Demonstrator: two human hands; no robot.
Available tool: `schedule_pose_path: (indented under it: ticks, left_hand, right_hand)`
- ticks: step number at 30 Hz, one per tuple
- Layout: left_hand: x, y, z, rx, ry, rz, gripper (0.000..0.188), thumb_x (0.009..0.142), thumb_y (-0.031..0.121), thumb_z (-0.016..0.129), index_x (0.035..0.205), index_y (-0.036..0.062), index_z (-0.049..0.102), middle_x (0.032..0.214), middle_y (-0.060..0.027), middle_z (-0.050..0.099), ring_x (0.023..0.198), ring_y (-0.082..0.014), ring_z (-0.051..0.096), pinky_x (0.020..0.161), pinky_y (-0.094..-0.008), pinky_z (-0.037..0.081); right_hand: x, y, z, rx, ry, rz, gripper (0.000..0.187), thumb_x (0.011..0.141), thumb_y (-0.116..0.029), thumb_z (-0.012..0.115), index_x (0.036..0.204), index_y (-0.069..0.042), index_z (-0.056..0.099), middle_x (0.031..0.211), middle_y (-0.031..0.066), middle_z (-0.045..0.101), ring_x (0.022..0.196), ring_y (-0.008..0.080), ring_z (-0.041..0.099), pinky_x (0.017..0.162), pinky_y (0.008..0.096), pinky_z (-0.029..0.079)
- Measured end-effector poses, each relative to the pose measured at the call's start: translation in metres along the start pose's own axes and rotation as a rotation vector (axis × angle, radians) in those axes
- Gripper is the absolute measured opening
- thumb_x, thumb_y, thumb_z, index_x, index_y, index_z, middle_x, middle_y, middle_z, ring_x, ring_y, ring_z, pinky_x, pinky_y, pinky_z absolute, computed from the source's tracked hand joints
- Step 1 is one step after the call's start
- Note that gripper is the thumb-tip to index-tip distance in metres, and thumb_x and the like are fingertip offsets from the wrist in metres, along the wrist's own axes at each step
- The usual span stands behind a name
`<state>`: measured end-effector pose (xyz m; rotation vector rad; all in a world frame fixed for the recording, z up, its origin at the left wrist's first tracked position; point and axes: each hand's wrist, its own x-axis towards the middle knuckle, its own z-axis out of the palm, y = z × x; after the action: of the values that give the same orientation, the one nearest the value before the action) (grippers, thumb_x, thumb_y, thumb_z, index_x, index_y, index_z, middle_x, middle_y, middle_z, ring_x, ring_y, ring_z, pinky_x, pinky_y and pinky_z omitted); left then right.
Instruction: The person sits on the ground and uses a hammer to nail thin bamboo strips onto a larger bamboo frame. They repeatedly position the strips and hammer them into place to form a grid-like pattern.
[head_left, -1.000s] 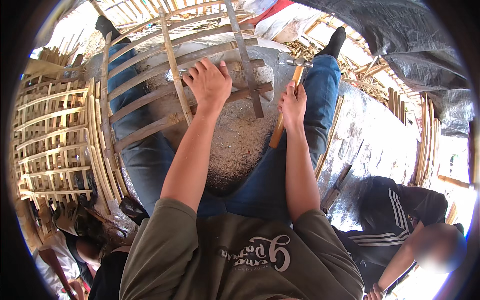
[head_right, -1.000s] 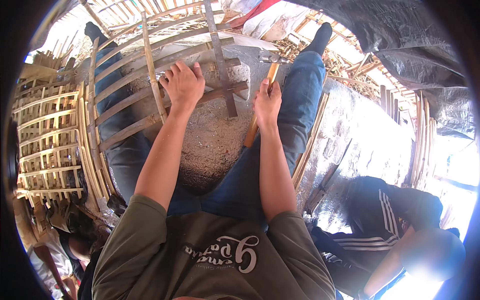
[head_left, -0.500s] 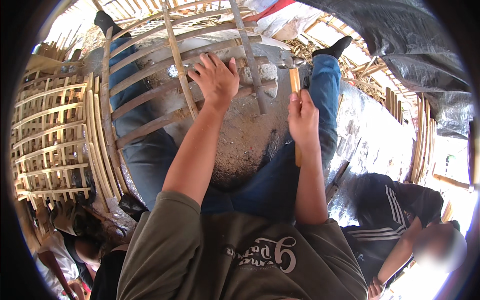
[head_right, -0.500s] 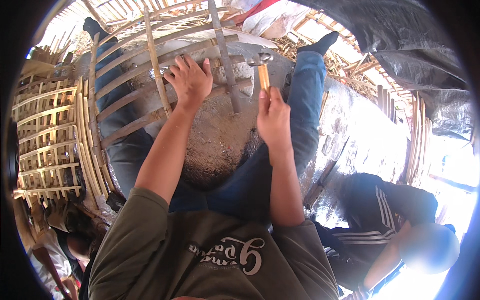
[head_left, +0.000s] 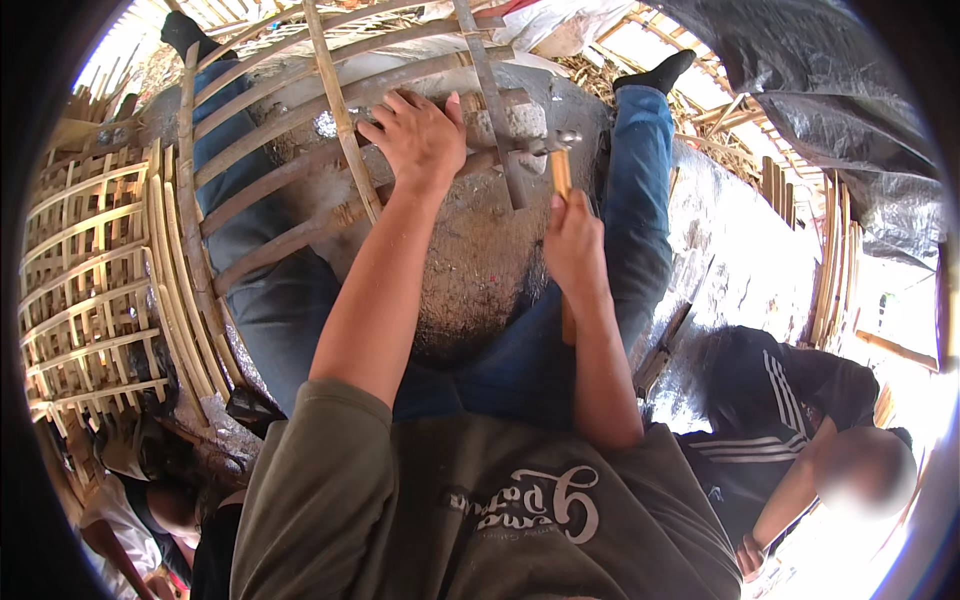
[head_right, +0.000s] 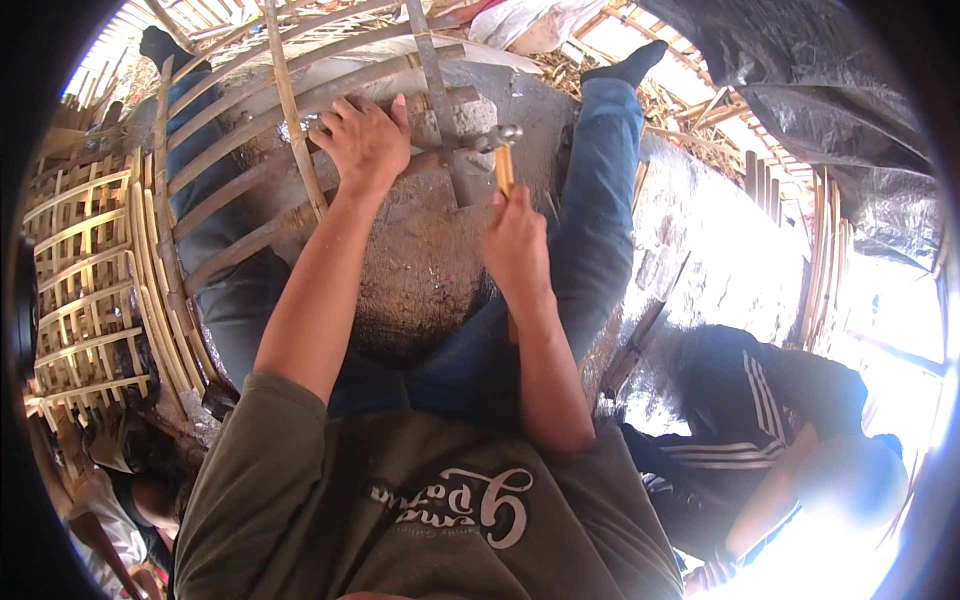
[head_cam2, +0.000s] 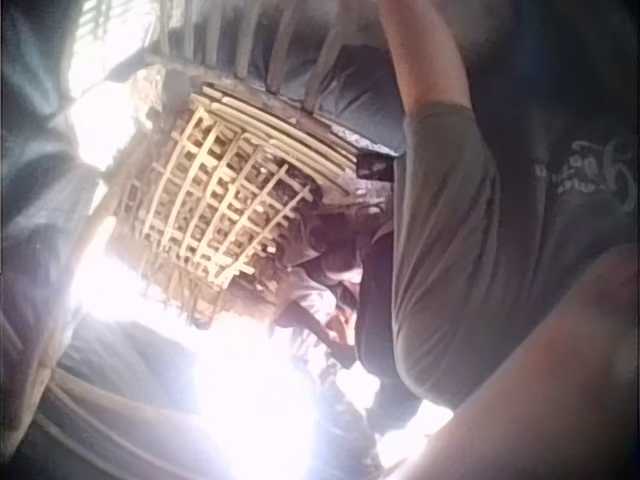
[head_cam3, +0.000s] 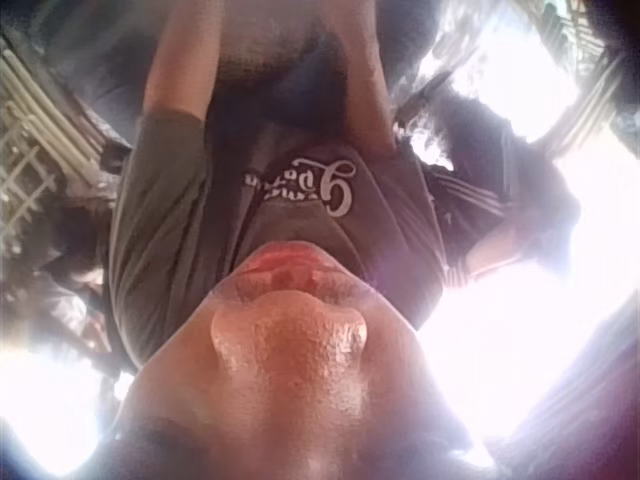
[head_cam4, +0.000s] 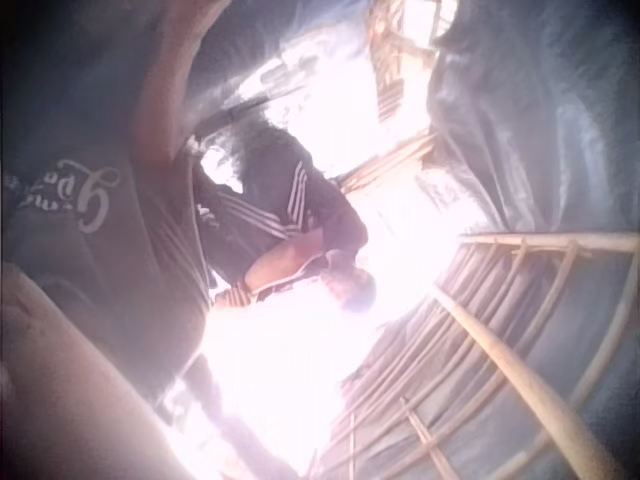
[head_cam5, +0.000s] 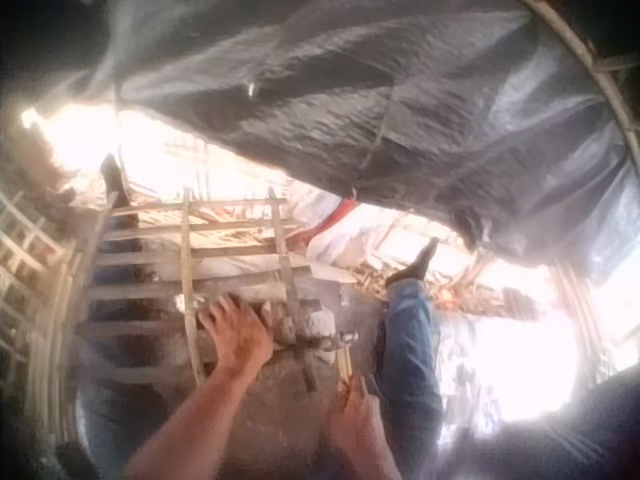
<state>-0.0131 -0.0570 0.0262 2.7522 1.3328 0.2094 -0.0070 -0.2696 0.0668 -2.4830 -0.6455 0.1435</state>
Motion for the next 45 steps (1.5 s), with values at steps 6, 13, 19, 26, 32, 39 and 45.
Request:
schedule_pose_path:
  ticks: [6,13,19,26,32,39,45]
  left_hand:
    - [0.004,0.001,0.004,-0.009,0.015,0.016,0.069,0.104,0.053,0.035,0.121,-0.0081,0.062,0.125,-0.023,0.053,0.116,-0.0407,0.051,0.104,-0.0636,0.03]
    - [0.004,-0.002,0.007,0.0,0.066,0.022,0.069,0.104,0.052,0.036,0.118,-0.0094,0.064,0.126,-0.0236,0.053,0.116,-0.0416,0.051,0.102,-0.0635,0.03]
    - [0.006,0.0,-0.005,-0.037,0.0,0.026,0.068,0.105,0.05,0.035,0.124,-0.0094,0.061,0.131,-0.0236,0.051,0.117,-0.0403,0.05,0.105,-0.0626,0.029]
    - [0.004,-0.003,0.011,0.008,0.088,0.021,0.069,0.104,0.052,0.035,0.124,-0.009,0.061,0.128,-0.0224,0.052,0.116,-0.0397,0.05,0.102,-0.0641,0.031]
    - [0.003,0.0,0.001,-0.065,-0.009,-0.003,0.067,0.105,0.05,0.035,0.128,-0.0073,0.061,0.136,-0.0233,0.05,0.123,-0.0422,0.046,0.109,-0.0627,0.028]
    - [0.001,-0.001,0.004,-0.114,0.054,-0.014,0.065,0.104,0.049,0.037,0.125,-0.0063,0.063,0.134,-0.0228,0.051,0.123,-0.0416,0.047,0.108,-0.0645,0.028]
    - [0.001,-0.003,0.005,-0.132,0.072,-0.029,0.066,0.103,0.051,0.04,0.128,-0.0053,0.062,0.137,-0.0235,0.051,0.121,-0.0416,0.047,0.108,-0.0641,0.028]
  right_hand:
    - [-0.013,-0.019,-0.004,0.059,0.047,0.104,0.018,0.105,-0.015,0.045,0.1,0.001,0.045,0.067,0.0293,0.06,0.066,0.0496,0.063,0.055,0.0546,0.045]
    - [-0.006,-0.027,-0.013,0.109,0.071,0.126,0.022,0.105,-0.018,0.048,0.102,0.003,0.046,0.07,0.0319,0.061,0.071,0.0521,0.063,0.059,0.0556,0.05]
    - [-0.002,-0.01,0.004,0.06,0.024,0.047,0.02,0.104,-0.017,0.049,0.099,0.003,0.046,0.071,0.0318,0.06,0.07,0.0525,0.062,0.057,0.0579,0.044]
    - [0.023,-0.029,-0.015,-0.027,-0.002,-0.084,0.018,0.103,-0.016,0.05,0.098,0.002,0.047,0.067,0.0306,0.059,0.068,0.0515,0.062,0.056,0.0573,0.046]
    - [0.062,-0.062,-0.037,-0.357,-0.1,-0.36,0.019,0.102,-0.02,0.051,0.102,-0.002,0.047,0.077,0.027,0.066,0.073,0.0479,0.066,0.062,0.0577,0.053]
    - [0.071,-0.085,-0.031,-0.413,-0.165,-0.337,0.019,0.103,-0.022,0.05,0.105,-0.003,0.048,0.081,0.0278,0.067,0.078,0.0497,0.066,0.066,0.0588,0.052]
    - [0.063,-0.074,-0.016,-0.353,-0.192,-0.314,0.019,0.103,-0.02,0.05,0.105,-0.002,0.047,0.078,0.0288,0.066,0.077,0.0505,0.064,0.065,0.0596,0.05]
